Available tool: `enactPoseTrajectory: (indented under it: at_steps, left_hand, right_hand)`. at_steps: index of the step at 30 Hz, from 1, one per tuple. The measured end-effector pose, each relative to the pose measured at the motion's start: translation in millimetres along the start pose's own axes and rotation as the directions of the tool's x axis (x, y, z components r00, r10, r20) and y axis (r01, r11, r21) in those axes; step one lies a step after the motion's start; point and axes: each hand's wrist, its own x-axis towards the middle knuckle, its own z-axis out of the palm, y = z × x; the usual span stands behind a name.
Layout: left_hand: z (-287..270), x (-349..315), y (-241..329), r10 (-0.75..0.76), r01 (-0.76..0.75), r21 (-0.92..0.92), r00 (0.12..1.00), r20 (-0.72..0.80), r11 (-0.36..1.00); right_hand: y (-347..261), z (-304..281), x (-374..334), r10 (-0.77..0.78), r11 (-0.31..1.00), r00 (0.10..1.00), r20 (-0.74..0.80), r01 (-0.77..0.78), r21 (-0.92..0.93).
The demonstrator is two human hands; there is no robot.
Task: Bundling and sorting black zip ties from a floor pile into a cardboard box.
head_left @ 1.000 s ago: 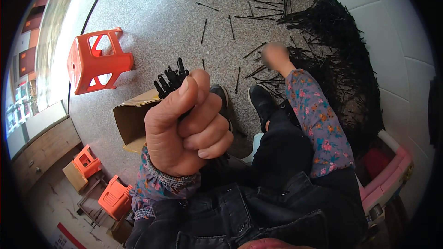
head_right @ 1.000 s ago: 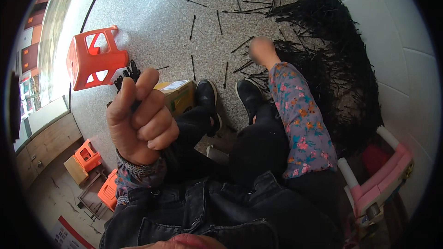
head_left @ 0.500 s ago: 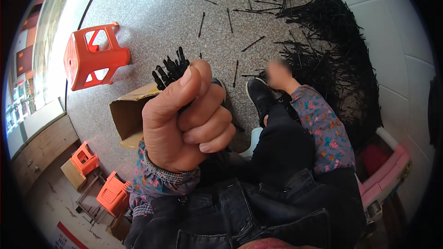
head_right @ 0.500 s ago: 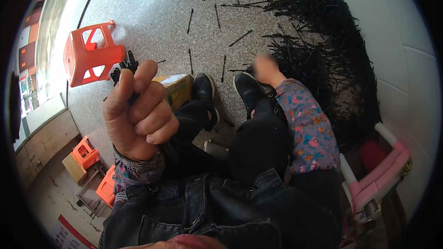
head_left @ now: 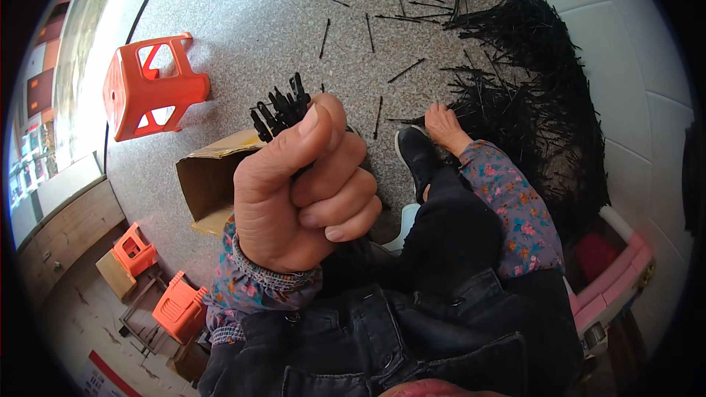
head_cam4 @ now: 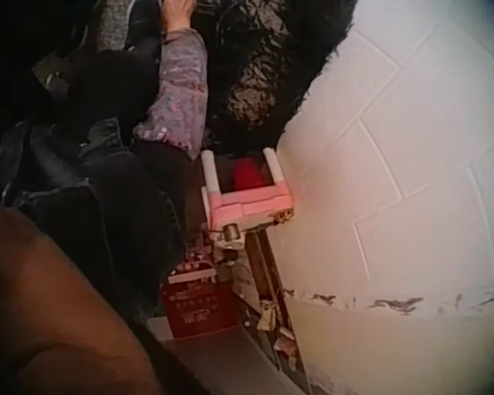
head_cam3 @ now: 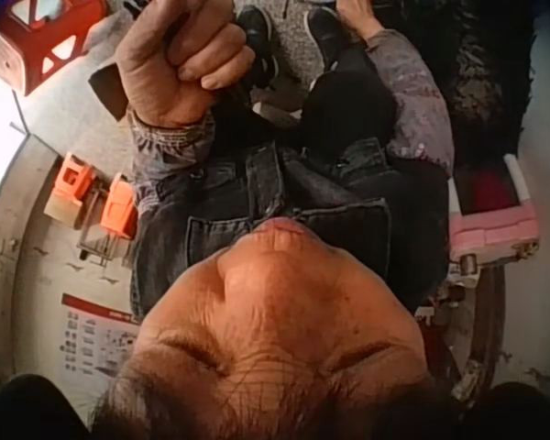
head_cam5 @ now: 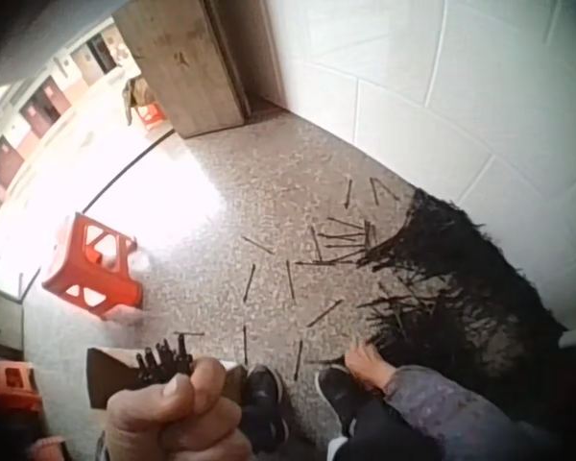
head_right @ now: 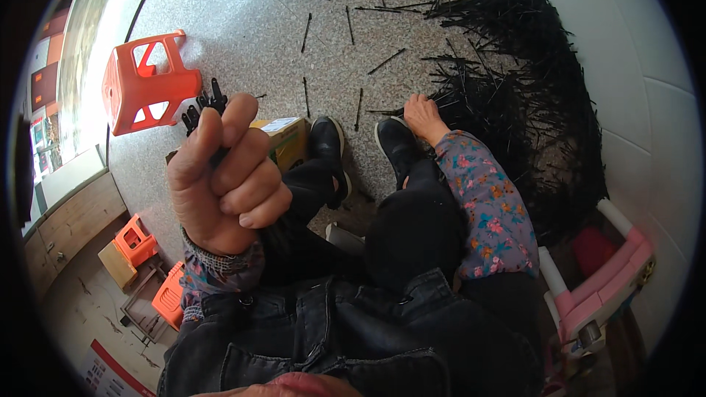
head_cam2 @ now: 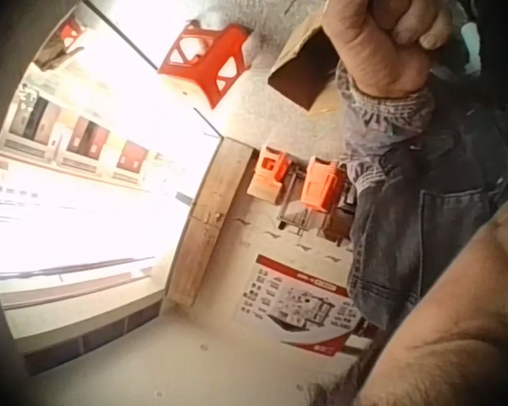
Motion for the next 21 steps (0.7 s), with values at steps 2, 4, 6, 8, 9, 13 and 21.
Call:
enactPoseTrajectory:
  at_steps: [2,4,6,8,9,13,21]
  left_hand:
    - [-0.9,0.1,0.3,0.005,-0.005,-0.002,1.0,-0.006,1.0]
    - [0.4,-0.3,1.3,0.005,-0.005,0.002,1.0,-0.018,1.0]
    - [1.9,0.6,1.7,-0.002,0.002,0.007,0.999,-0.034,1.0]
    - [-0.6,0.2,0.9,0.019,-0.019,0.02,1.0,-0.013,1.0]
    - [-2.6,0.5,0.1,0.034,-0.035,0.031,0.999,0.009,0.999]
    - [-2.2,0.6,-0.5,0.068,-0.068,0.041,0.998,0.008,0.997]
    - [-4.3,4.5,0.7,0.101,-0.098,0.098,0.995,-0.019,0.99]
  right_hand:
    - [2.0,4.8,4.8,0.023,1.0,1.0,-0.007,-0.023,0.012]
    - [4.2,7.3,10.1,0.071,0.997,0.997,-0.018,-0.071,0.038]
    - [11.3,9.2,13.6,0.066,0.998,0.998,0.0,-0.066,0.023]
    - [14.7,4.9,18.6,0.055,0.999,0.998,0.03,-0.055,-0.002]
    - [17.2,2.2,18.1,0.053,0.999,0.998,0.026,-0.052,-0.003]
    - [34.1,-22.6,11.6,-0.018,0.997,0.998,-0.068,0.023,0.069]
    - [61.9,-147.1,7.0,0.448,-0.121,0.832,0.328,-0.307,0.944]
